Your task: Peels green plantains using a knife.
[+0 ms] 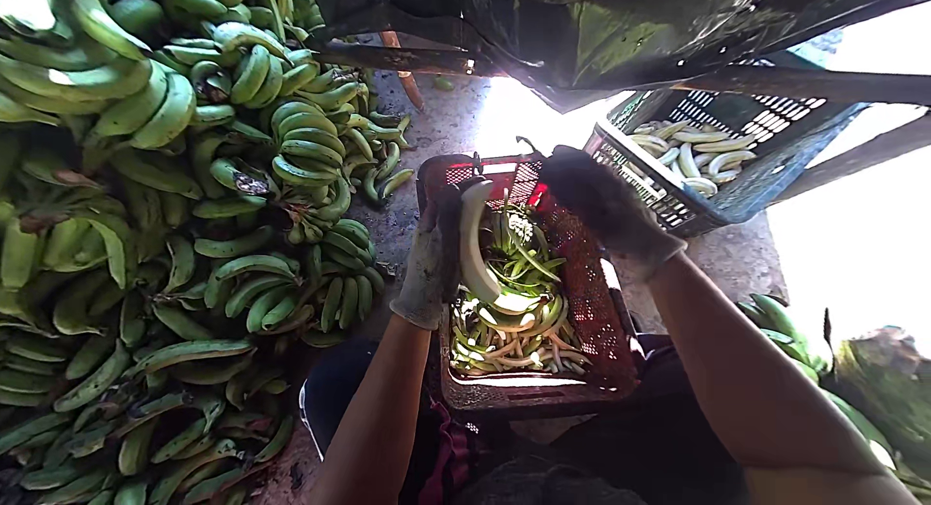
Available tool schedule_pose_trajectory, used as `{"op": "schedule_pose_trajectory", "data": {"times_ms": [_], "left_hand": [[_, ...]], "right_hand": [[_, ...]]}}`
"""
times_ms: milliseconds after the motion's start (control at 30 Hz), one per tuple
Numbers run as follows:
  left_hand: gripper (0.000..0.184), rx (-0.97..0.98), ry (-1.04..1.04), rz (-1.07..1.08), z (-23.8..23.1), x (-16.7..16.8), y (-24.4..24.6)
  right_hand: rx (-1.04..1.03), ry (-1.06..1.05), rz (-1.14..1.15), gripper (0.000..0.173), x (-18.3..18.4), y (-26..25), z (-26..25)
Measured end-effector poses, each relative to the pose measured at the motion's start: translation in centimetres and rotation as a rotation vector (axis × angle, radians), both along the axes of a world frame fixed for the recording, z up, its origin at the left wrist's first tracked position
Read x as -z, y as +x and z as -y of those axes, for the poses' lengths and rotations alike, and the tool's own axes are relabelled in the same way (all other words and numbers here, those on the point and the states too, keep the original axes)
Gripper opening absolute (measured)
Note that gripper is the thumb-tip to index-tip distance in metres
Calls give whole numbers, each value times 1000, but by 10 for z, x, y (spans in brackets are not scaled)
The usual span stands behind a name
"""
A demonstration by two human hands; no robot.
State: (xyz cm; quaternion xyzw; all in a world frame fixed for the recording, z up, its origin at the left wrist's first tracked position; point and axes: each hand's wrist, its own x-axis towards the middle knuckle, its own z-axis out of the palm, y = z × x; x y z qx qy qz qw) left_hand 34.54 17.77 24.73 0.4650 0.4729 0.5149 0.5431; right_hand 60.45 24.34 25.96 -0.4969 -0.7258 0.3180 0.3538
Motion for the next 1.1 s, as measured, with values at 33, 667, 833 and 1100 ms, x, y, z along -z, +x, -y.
{"op": "schedule_pose_trajectory", "data": {"times_ms": [33,667,833,1100], "left_hand": [[39,-25,8,-27,-3,2,2],[70,799,-353,-1429,-4,196,184],[43,709,-348,-1305,-6,178,156],[33,280,-69,57,-13,29,41]], "right_hand": [[28,-90,-158,37,-2,-1,3],[760,333,273,57,-47,97,22],[474,403,254,47,-26,78,20],[-209,-271,31,36,-8,45,40]]}}
